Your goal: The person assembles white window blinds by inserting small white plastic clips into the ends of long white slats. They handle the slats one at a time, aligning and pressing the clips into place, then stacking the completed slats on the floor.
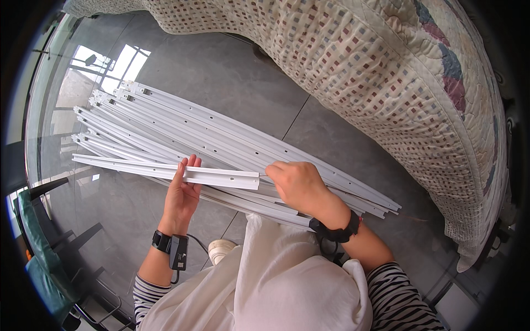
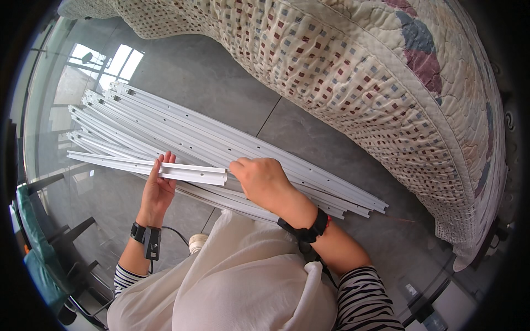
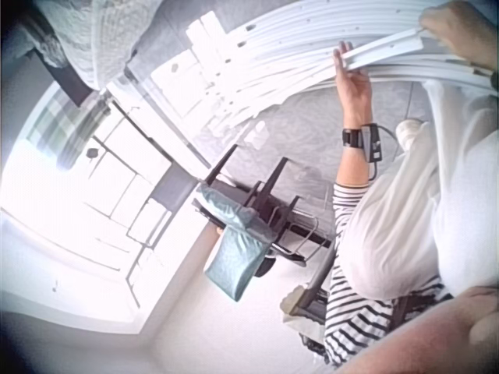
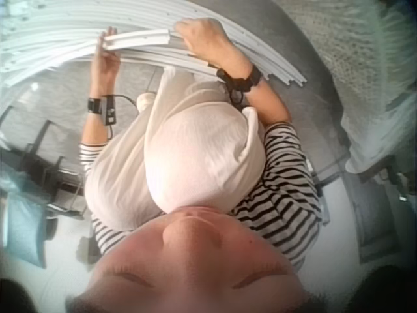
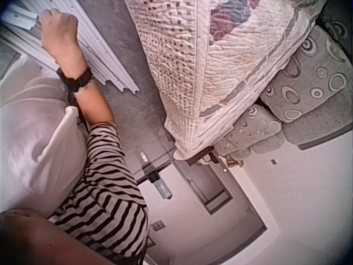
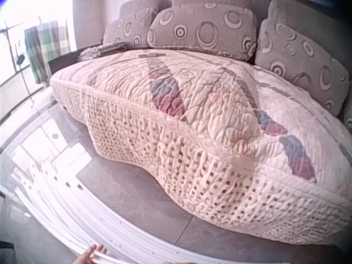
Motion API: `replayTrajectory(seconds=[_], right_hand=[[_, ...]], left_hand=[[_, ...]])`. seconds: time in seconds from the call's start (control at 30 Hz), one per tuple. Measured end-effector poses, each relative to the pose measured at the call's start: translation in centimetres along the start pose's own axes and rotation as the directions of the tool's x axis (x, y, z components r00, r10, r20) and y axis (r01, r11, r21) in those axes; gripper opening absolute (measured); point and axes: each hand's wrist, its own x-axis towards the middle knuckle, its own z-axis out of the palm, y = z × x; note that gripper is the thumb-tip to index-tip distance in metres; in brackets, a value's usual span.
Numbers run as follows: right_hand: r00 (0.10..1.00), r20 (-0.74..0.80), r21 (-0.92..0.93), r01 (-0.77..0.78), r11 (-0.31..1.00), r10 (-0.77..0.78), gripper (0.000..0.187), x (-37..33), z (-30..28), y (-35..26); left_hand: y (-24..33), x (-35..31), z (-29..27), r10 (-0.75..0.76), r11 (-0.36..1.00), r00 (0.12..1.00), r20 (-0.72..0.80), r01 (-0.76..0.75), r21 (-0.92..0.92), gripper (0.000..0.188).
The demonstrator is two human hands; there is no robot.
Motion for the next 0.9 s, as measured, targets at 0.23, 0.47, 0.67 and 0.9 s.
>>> replayTrajectory(seconds=[0.23, 0.47, 0.67, 0.9], right_hand=[[1.0, 0.01, -0.04, 0.017, 0.999, -0.016, 0.01, 0.0, 0.3, 0.0], [0.993, -0.034, -0.142, 0.111, 0.984, -0.117, 0.009, -0.1, 0.4, -0.2], [0.99, -0.059, -0.119, 0.119, 0.986, -0.127, 0.009, -0.5, 0.7, -0.1], [1.0, -0.013, 0.041, -0.003, 0.999, 0.004, 0.01, -0.7, 1.0, 0.3]], left_hand=[[0.0, 0.0, -0.1, -0.001, 1.0, 1.0, 0.002, 0.001, 0.001, 0.044], [0.0, 0.2, -0.5, 0.0, 1.0, 1.0, 0.017, 0.0, 0.003, 0.042], [0.1, 0.1, -0.2, -0.006, 1.0, 1.0, -0.007, 0.006, 0.012, 0.038], [0.3, 0.1, -0.2, -0.009, 1.0, 1.0, -0.014, 0.009, 0.009, 0.037]])
